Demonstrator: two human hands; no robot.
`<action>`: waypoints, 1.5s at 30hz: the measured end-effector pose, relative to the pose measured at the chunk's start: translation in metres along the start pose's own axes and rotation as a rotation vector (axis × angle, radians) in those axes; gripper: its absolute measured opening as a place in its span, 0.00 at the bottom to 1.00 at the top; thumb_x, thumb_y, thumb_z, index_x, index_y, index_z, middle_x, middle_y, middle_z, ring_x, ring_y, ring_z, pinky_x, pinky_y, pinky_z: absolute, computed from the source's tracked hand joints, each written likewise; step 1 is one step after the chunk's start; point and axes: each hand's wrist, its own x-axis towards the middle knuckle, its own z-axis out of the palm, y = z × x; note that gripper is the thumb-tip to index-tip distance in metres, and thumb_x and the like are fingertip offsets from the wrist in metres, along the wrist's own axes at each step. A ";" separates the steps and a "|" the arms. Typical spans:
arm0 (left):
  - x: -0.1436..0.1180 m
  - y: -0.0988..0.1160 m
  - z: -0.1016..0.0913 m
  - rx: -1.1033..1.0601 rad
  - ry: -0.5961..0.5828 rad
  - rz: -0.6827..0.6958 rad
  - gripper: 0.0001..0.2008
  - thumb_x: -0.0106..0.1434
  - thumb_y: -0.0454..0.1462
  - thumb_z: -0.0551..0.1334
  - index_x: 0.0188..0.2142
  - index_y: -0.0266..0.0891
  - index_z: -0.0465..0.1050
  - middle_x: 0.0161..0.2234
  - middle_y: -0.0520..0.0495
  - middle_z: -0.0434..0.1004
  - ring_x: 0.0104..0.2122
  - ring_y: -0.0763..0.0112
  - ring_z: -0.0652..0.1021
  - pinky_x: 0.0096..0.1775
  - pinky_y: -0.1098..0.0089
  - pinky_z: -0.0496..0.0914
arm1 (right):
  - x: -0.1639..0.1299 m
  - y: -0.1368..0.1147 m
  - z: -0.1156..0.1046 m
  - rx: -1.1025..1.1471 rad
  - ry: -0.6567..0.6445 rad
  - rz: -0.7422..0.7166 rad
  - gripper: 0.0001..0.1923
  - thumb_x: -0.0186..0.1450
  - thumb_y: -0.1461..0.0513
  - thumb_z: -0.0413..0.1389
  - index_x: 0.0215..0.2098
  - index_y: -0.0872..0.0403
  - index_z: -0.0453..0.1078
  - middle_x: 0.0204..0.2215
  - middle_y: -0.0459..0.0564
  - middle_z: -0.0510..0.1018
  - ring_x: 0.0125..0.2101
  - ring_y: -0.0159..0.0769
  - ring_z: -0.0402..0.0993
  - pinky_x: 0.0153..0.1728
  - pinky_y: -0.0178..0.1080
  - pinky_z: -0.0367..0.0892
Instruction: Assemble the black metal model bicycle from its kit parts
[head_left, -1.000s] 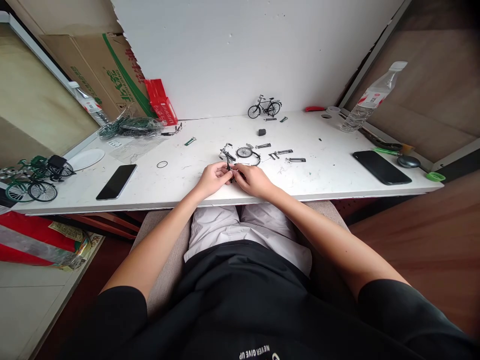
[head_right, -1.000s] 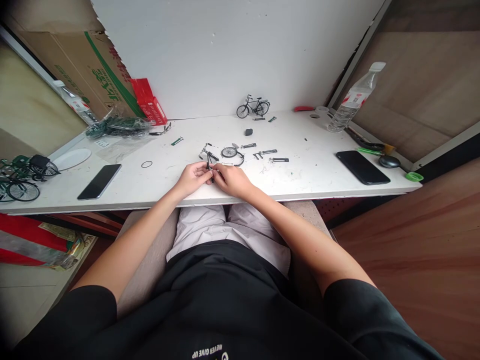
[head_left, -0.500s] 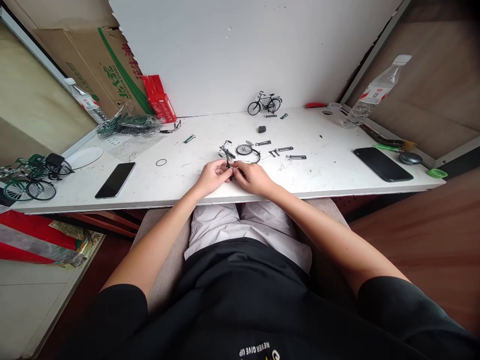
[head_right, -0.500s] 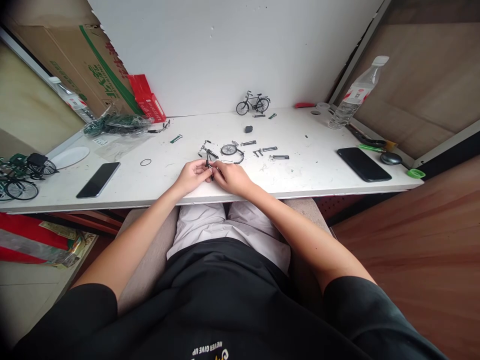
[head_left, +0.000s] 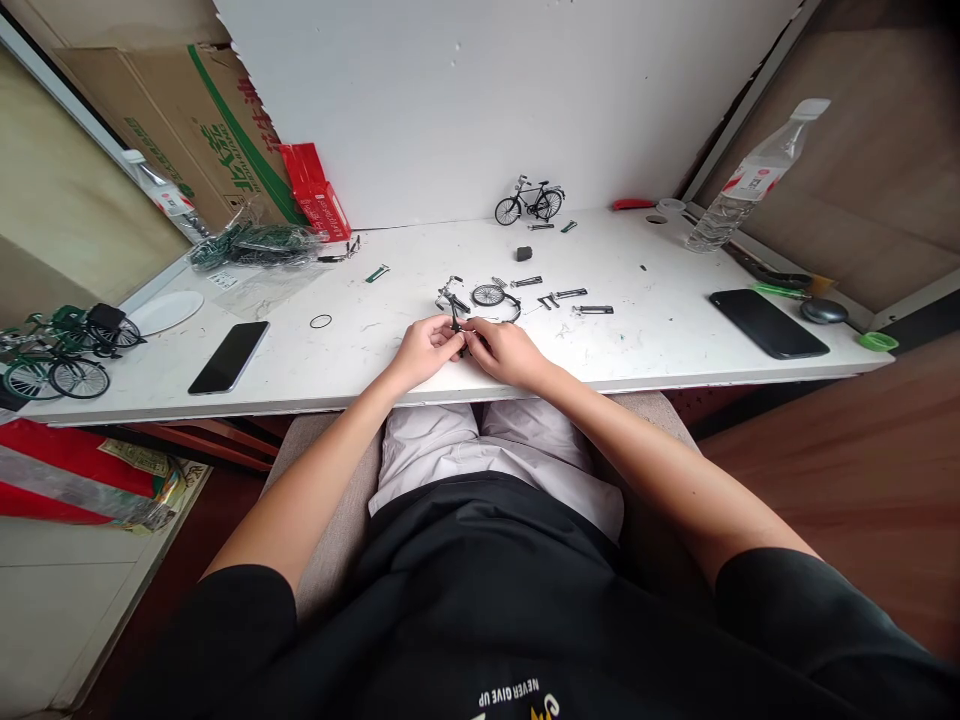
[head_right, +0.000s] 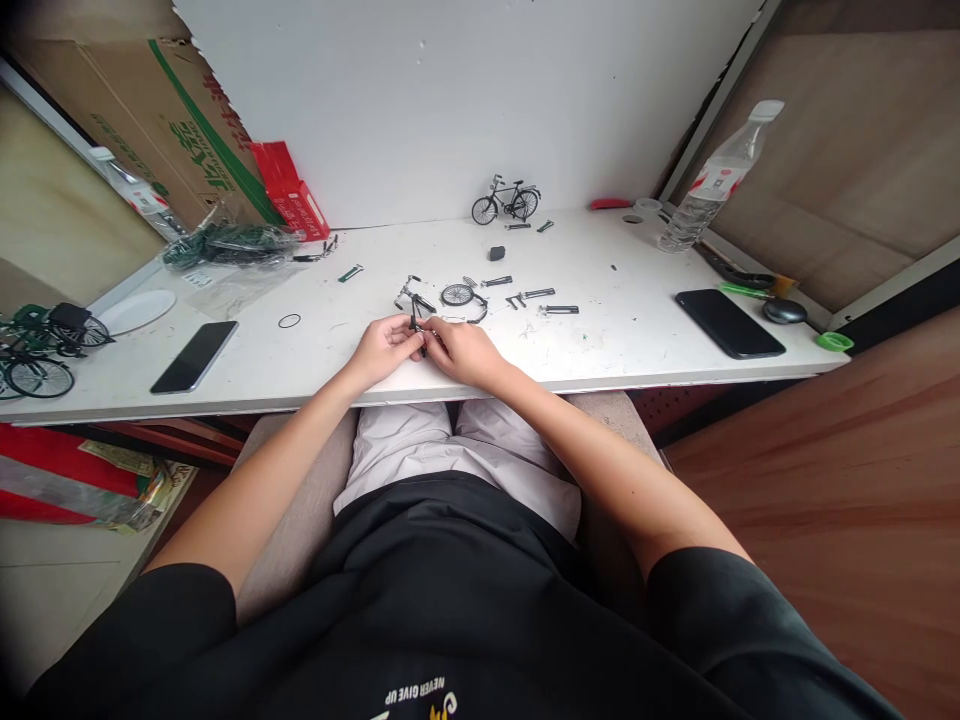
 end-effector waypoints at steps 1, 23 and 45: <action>0.000 0.001 0.000 -0.002 0.003 -0.005 0.16 0.65 0.40 0.72 0.49 0.34 0.81 0.31 0.48 0.82 0.29 0.70 0.83 0.35 0.71 0.79 | 0.000 0.000 0.000 0.003 0.000 0.001 0.23 0.81 0.56 0.44 0.61 0.58 0.75 0.41 0.58 0.89 0.37 0.49 0.84 0.37 0.42 0.65; 0.000 0.003 0.002 -0.006 0.025 -0.024 0.17 0.64 0.40 0.73 0.49 0.33 0.82 0.32 0.47 0.83 0.28 0.70 0.83 0.33 0.72 0.79 | 0.000 -0.002 -0.001 0.006 -0.007 0.002 0.23 0.81 0.56 0.44 0.60 0.58 0.74 0.40 0.59 0.89 0.36 0.50 0.83 0.36 0.42 0.65; -0.001 0.004 0.002 0.020 0.018 -0.004 0.14 0.65 0.40 0.72 0.47 0.34 0.82 0.32 0.47 0.83 0.28 0.71 0.83 0.33 0.72 0.79 | 0.000 -0.005 -0.004 0.027 -0.017 0.007 0.20 0.81 0.57 0.45 0.58 0.57 0.74 0.42 0.59 0.89 0.37 0.49 0.83 0.37 0.41 0.64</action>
